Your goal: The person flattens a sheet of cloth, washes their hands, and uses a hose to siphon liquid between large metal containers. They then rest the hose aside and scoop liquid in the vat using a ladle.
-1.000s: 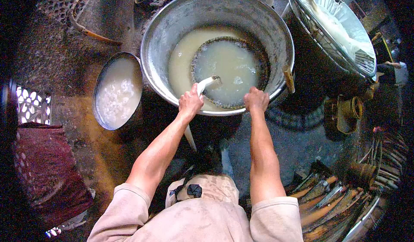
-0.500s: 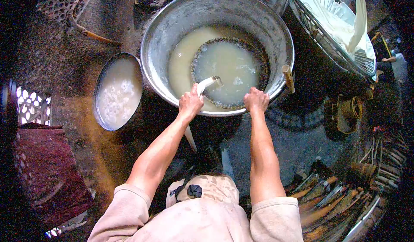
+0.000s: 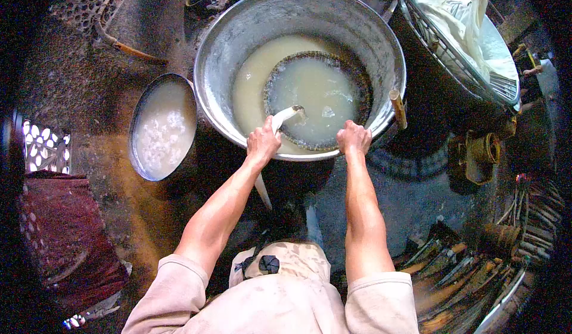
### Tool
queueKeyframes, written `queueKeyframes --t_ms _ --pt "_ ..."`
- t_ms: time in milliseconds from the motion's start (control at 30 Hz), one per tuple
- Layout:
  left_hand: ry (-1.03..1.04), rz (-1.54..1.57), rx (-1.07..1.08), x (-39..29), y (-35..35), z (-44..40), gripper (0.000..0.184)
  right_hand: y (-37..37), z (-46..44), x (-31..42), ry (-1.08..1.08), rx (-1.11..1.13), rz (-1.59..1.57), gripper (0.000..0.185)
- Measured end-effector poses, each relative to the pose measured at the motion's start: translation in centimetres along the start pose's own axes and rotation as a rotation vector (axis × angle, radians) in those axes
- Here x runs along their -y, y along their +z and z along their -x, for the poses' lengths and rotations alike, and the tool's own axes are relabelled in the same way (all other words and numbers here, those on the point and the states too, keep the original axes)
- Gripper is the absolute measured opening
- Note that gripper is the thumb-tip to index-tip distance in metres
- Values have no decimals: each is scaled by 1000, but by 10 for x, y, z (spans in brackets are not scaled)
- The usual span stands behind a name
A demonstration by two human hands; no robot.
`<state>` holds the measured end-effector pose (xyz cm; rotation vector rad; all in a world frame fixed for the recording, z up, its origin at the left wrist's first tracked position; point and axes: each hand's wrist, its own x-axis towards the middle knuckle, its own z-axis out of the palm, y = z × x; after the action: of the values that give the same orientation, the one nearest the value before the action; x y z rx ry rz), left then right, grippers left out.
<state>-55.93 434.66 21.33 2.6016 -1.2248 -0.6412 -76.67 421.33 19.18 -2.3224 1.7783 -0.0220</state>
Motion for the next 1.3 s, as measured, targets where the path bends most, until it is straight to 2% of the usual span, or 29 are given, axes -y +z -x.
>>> queueKeyframes --t_ms 1300 --pt "9 -12 15 2 2 -3 58 -1 0 2 11 -4 -8 21"
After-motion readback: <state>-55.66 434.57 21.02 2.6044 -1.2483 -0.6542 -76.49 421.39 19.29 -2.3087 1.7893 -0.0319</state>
